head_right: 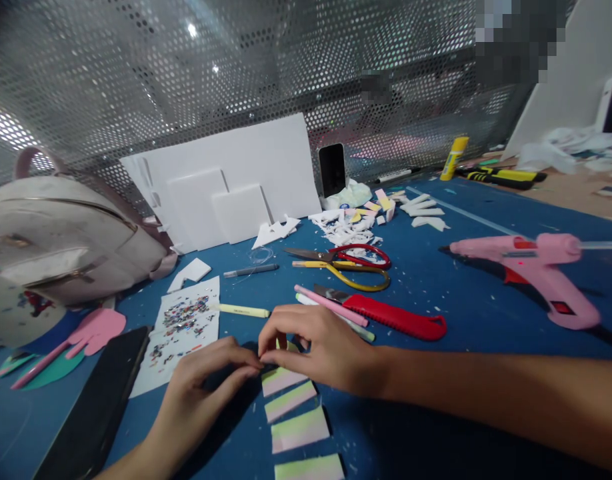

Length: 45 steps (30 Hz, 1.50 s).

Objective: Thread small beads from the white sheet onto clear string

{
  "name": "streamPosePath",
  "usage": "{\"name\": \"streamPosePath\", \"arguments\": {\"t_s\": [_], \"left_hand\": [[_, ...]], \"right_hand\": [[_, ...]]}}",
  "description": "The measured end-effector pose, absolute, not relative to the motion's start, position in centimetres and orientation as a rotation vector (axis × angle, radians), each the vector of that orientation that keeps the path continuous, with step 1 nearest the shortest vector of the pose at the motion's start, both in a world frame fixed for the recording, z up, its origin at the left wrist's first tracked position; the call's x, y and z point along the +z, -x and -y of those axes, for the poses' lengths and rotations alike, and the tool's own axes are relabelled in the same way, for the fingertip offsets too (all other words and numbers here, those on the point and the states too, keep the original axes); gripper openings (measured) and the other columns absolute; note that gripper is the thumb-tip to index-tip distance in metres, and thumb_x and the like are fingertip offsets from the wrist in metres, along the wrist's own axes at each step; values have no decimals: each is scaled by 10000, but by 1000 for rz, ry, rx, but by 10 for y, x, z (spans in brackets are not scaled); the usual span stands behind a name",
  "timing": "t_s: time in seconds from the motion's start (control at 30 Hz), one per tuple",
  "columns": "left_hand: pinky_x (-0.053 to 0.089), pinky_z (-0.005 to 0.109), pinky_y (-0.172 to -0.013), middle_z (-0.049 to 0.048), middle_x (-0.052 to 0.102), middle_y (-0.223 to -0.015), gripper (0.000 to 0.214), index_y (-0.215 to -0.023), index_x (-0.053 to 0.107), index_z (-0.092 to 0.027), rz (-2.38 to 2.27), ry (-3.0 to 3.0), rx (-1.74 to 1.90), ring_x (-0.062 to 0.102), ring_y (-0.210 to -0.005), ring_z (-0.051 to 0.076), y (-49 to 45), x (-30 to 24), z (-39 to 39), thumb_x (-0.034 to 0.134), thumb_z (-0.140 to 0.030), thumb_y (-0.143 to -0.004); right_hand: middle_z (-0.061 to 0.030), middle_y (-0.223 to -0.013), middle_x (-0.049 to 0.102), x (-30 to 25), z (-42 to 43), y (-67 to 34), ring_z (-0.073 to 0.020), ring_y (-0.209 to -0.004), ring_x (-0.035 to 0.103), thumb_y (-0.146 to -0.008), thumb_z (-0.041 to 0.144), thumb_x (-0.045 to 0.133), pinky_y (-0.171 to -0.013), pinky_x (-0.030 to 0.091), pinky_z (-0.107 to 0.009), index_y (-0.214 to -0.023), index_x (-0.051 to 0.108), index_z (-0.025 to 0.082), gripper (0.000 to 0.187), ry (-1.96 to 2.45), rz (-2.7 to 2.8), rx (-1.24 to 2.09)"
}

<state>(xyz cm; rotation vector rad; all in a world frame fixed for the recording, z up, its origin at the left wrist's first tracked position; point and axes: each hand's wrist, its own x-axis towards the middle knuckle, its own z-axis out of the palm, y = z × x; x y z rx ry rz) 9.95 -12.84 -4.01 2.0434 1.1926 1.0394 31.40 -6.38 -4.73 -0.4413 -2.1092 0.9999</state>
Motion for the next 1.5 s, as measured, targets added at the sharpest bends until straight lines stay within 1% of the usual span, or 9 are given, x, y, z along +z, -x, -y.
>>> {"name": "streamPosePath", "arguments": {"t_s": [0.17, 0.27, 0.47, 0.7, 0.83, 0.93, 1.13, 1.37, 1.5], "left_hand": [[516, 252, -653, 44, 759, -789, 155, -873, 759, -208, -1080, -2093, 1028, 694, -705, 175, -100, -36, 130, 651, -199, -983], [500, 292, -615, 70, 756, -735, 302, -897, 763, -205, -846, -2301, 933, 683, -672, 195, -100, -34, 134, 534, -329, -1049], [510, 367, -654, 83, 777, -719, 441, -973, 763, -226, -549, -2490, 707, 714, -658, 229, -99, -32, 139, 365, -370, -1096], [524, 273, -653, 58, 742, -777, 178, -863, 715, -200, -956, -2087, 1099, 678, -708, 183, -101, -32, 132, 606, -217, -1004], [491, 241, -620, 13, 704, -732, 174, -801, 699, -201, -1231, -1973, 1090, 650, -656, 155, -101, -35, 129, 620, -109, -926], [488, 235, -617, 13, 712, -734, 167, -809, 706, -196, -1189, -2018, 1092, 660, -659, 153, -102, -36, 129, 622, -92, -911], [490, 224, -623, 16, 725, -729, 172, -811, 721, -189, -1152, -2075, 1093, 667, -653, 144, -103, -35, 131, 640, -74, -909], [502, 225, -668, 18, 729, -776, 163, -865, 705, -191, -1139, -2138, 1043, 674, -697, 144, -100, -39, 132, 619, -73, -938], [532, 274, -792, 75, 753, -981, 159, -1029, 686, -201, -1067, -2378, 868, 701, -901, 198, -80, -19, 117, 585, -99, -960]], "right_hand": [[-4, -890, 664, -46, 60, -314, -119, -760, 581, -938, 188, 691, -645, 440, -217, -917, 683, 192, 23, 654, 1907, 1052], [-7, -895, 640, -46, 57, -312, -130, -785, 595, -939, 210, 675, -678, 475, -226, -935, 647, 189, 35, 688, 1753, 1137], [6, -845, 588, -51, 52, -311, -118, -715, 570, -945, 245, 664, -650, 477, -227, -939, 602, 182, 88, 687, 1618, 1257], [-35, -961, 641, -48, 56, -315, -176, -906, 606, -1001, 230, 594, -829, 479, -290, -982, 637, 199, 57, 734, 1794, 968], [-54, -1059, 666, -44, 63, -319, -195, -1029, 597, -1043, 244, 546, -939, 451, -328, -1073, 648, 203, 114, 550, 2014, 889], [-61, -1013, 692, -44, 65, -318, -184, -957, 605, -1012, 288, 635, -870, 464, -305, -1085, 666, 177, 137, 349, 2179, 882], [-59, -842, 676, -48, 65, -316, -162, -816, 600, -1025, 289, 614, -723, 453, -258, -926, 694, 141, 195, 283, 2218, 851], [-59, -855, 650, -46, 66, -314, -164, -812, 578, -1067, 292, 527, -728, 442, -267, -934, 674, 140, 249, 334, 2288, 777], [-56, -884, 653, -46, 64, -313, -167, -827, 563, -1069, 255, 516, -737, 439, -273, -943, 647, 153, 209, 400, 2284, 774]]}}
